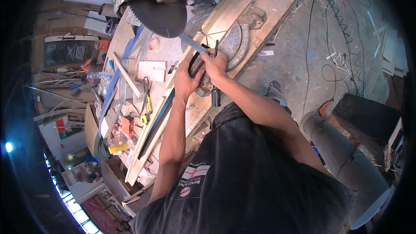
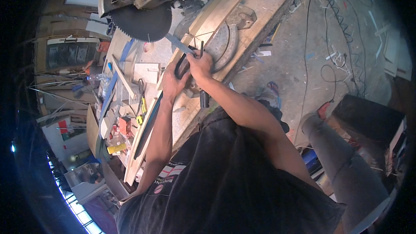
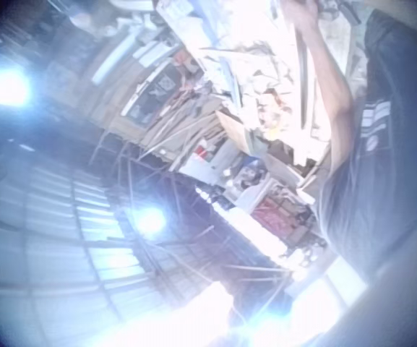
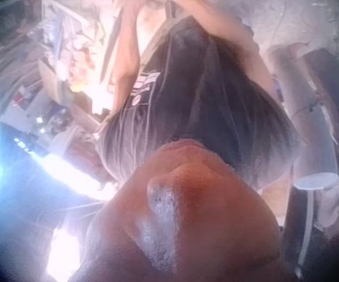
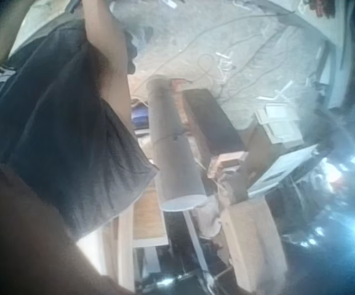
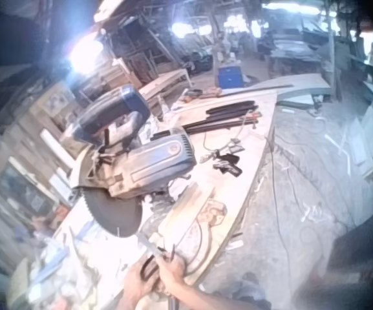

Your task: The person measures and marks wooden planks and black plastic strips using a tape measure, pencil, and try square in a woodworking shop. They align the strips on the planks, measure lengths, and draw cut lines to prepare for cutting.

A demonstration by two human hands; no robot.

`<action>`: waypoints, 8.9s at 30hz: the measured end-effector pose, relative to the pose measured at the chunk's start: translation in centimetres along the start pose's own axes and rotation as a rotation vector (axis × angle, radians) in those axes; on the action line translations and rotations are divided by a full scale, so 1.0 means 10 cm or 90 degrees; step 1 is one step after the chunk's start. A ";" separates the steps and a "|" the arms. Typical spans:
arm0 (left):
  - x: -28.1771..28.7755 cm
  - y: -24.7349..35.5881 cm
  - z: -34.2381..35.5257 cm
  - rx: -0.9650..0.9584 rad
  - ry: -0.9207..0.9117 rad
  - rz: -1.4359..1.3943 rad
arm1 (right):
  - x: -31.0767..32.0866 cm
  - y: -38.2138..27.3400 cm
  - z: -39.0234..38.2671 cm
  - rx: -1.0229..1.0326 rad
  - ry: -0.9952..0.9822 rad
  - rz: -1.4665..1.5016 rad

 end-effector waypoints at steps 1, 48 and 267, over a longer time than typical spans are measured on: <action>0.02 -0.02 -0.07 0.009 -0.011 0.029 | -0.01 -0.02 0.00 0.020 -0.009 0.010; 0.17 -0.35 -0.49 0.059 0.128 0.126 | -0.03 -0.11 -0.06 -0.020 -0.098 -0.070; 0.04 -0.19 -0.54 0.220 0.191 0.164 | 2.77 -2.19 0.93 0.076 0.015 -0.244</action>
Point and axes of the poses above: each hand's wrist, its own z-axis towards the middle knuckle, its own x-axis out of the back of the hand, y = z × x, the point moved 4 cm from there along z, towards the middle knuckle, and after that the axes turned 7 degrees about z, right-handed, at the moved point
